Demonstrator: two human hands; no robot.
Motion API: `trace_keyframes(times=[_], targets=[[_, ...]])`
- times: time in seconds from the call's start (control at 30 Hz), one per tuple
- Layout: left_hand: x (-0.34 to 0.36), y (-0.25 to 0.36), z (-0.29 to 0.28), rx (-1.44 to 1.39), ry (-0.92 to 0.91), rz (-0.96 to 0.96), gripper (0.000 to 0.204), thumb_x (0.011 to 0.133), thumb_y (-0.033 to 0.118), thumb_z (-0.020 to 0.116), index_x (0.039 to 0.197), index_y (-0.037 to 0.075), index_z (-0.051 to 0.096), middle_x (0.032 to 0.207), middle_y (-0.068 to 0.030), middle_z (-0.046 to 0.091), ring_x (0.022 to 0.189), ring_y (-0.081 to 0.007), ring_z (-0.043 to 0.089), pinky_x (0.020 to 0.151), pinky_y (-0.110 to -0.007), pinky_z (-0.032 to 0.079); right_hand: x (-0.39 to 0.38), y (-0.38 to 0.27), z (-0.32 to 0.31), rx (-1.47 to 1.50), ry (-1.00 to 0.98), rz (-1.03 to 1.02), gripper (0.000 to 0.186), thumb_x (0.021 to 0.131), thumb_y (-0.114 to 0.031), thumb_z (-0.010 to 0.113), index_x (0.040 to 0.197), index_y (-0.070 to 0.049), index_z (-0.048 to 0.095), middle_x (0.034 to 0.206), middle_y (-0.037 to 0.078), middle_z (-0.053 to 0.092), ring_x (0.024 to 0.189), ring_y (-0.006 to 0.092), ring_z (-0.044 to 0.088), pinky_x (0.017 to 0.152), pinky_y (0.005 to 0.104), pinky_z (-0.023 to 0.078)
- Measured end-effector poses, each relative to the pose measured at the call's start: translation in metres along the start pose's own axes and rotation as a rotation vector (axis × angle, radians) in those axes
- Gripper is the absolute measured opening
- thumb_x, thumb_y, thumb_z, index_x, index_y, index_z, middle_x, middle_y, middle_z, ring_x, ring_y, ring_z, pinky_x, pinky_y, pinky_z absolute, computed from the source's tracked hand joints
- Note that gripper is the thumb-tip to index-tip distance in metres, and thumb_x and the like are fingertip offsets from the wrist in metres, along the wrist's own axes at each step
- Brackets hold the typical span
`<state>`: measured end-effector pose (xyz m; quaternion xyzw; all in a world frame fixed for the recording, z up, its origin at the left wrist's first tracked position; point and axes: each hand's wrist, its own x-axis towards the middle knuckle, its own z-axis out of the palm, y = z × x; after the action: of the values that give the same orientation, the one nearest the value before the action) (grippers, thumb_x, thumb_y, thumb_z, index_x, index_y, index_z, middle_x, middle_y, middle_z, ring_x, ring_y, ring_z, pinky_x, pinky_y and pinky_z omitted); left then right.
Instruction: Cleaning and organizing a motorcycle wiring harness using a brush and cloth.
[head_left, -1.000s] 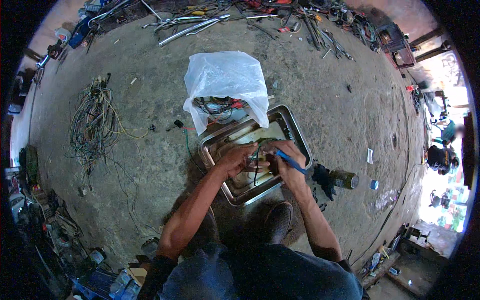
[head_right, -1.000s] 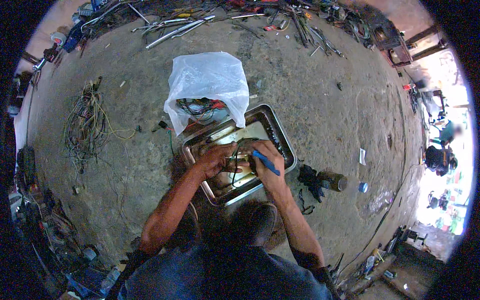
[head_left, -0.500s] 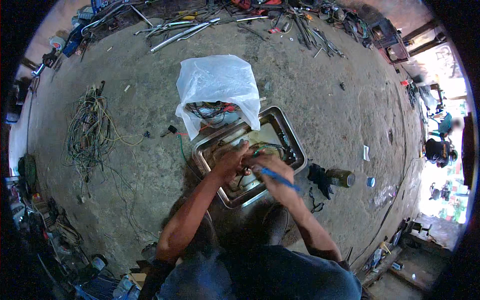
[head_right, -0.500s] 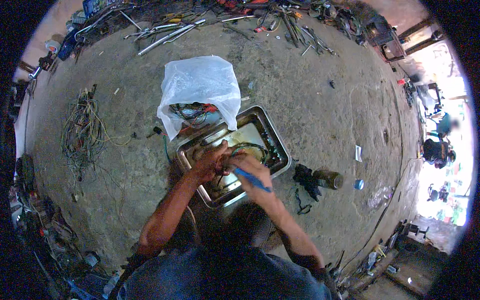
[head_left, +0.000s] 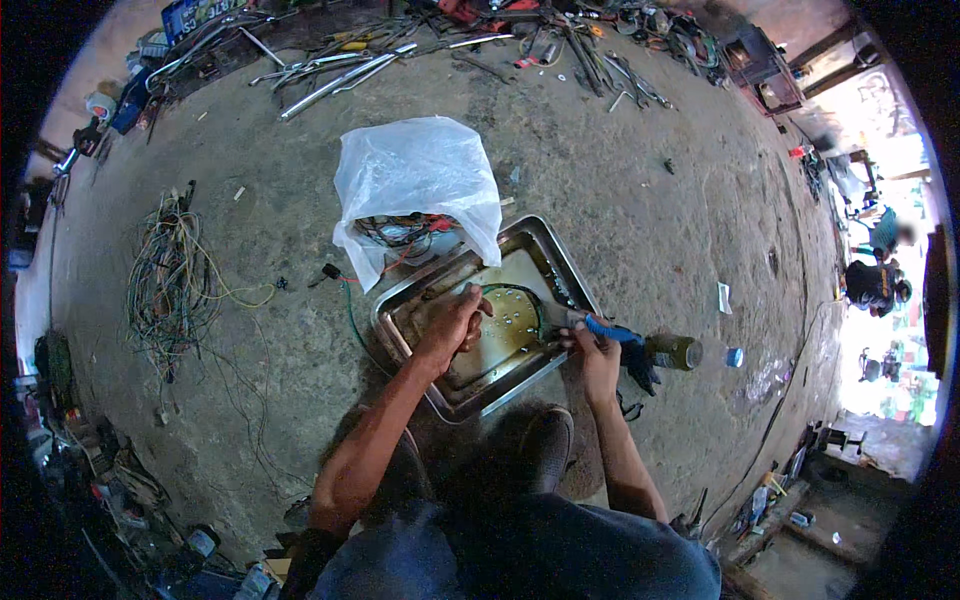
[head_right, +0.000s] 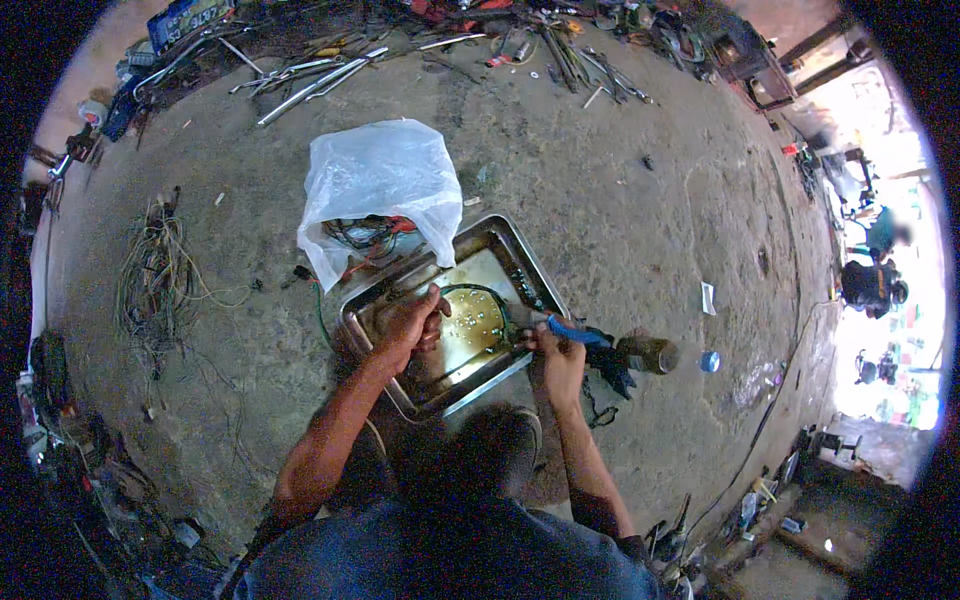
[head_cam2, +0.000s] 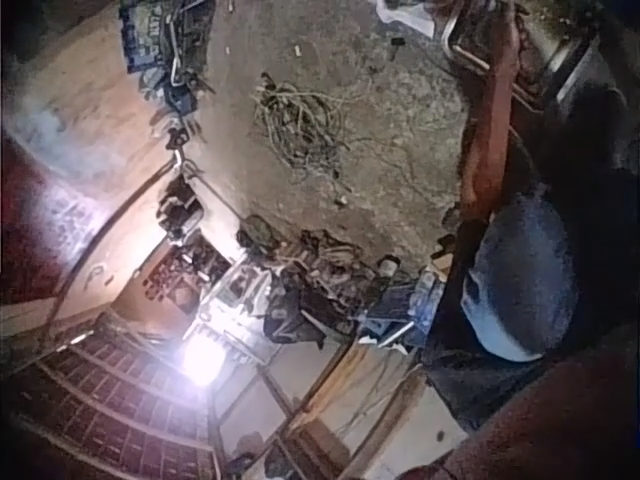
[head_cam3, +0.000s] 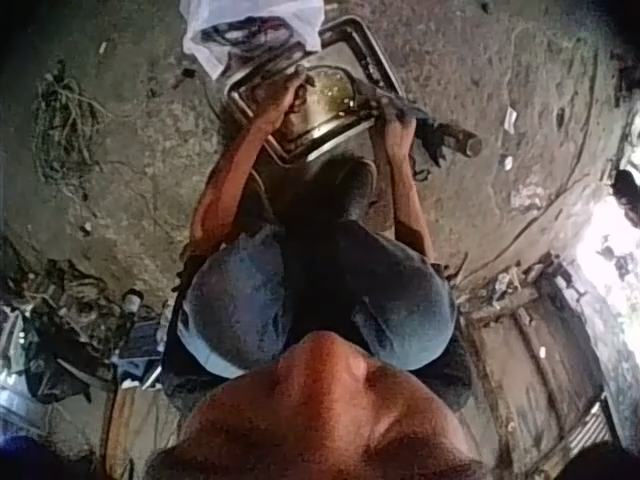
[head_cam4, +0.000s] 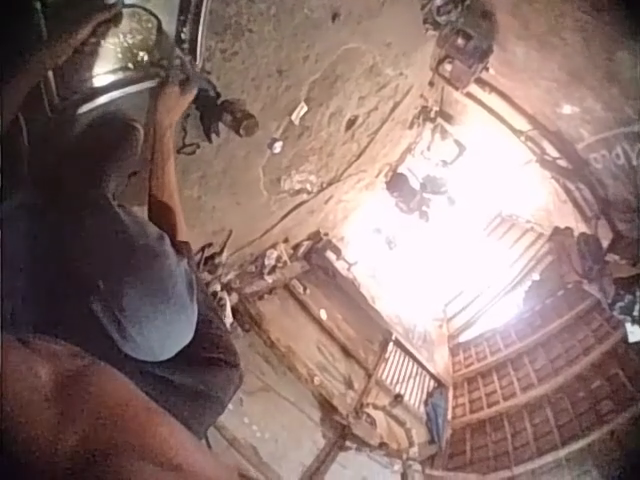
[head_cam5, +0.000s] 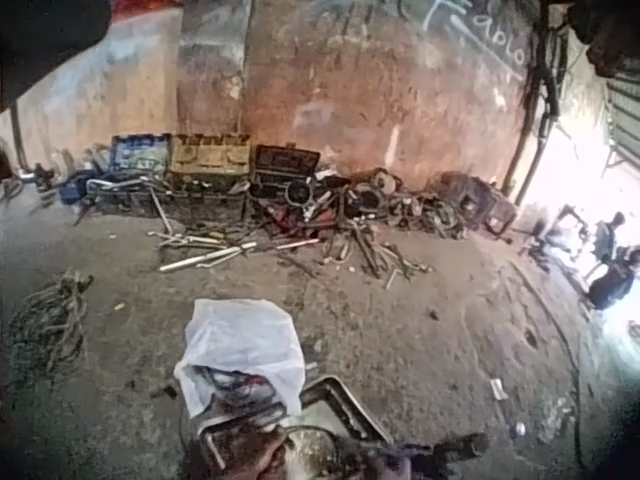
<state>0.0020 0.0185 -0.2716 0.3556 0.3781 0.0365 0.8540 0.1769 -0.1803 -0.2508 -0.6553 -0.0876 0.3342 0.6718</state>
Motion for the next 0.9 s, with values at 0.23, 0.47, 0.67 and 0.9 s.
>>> trace_keyframes(times=[0.23, 0.47, 0.67, 0.9], targets=[[-0.007, 0.013, 0.022, 0.101, 0.411, 0.145, 0.048, 0.101, 0.051, 0.054, 0.081, 0.009, 0.066, 0.052, 0.0097, 0.031, 0.045, -0.0026, 0.028, 0.043, -0.024, 0.023, -0.005, -0.004, -0.028, 0.135, 0.112, 0.046, 0.035, 0.100, -0.015, 0.062, 0.130, 0.001, 0.056, 0.107, 0.008, 0.067, 0.091, 0.0200, 0.069, 0.083, 0.0294, 0.055], [-0.049, 0.023, 0.031, 0.357, 0.144, 0.413, 0.040, 0.104, 0.041, 0.053, 0.086, 0.008, 0.067, 0.061, 0.0060, 0.045, 0.053, -0.0035, 0.039, 0.050, -0.022, 0.031, -0.048, -0.015, -0.080, -0.620, 0.399, -0.139, 0.041, 0.095, -0.008, 0.062, 0.134, 0.002, 0.056, 0.111, 0.013, 0.068, 0.098, 0.0278, 0.068, 0.087, 0.0362, 0.053], [-0.063, 0.022, 0.050, 0.501, -0.245, 0.243, 0.024, 0.104, 0.020, 0.056, 0.113, 0.002, 0.070, 0.076, 0.0019, 0.059, 0.071, -0.0075, 0.053, 0.069, -0.025, 0.047, -0.052, -0.010, -0.085, -1.341, 0.293, -0.483, 0.050, 0.094, -0.007, 0.055, 0.143, -0.002, 0.048, 0.139, 0.025, 0.050, 0.125, 0.0462, 0.051, 0.105, 0.0458, 0.043], [-0.080, 0.029, 0.066, 0.768, -0.358, 0.391, 0.025, 0.102, 0.025, 0.058, 0.101, 0.004, 0.071, 0.085, -0.0057, 0.071, 0.084, -0.0175, 0.068, 0.083, -0.034, 0.051, -0.051, 0.002, -0.091, -1.157, 0.446, -0.267, 0.048, 0.094, -0.010, 0.058, 0.140, -0.002, 0.049, 0.136, 0.026, 0.050, 0.124, 0.0459, 0.048, 0.102, 0.0491, 0.042]])
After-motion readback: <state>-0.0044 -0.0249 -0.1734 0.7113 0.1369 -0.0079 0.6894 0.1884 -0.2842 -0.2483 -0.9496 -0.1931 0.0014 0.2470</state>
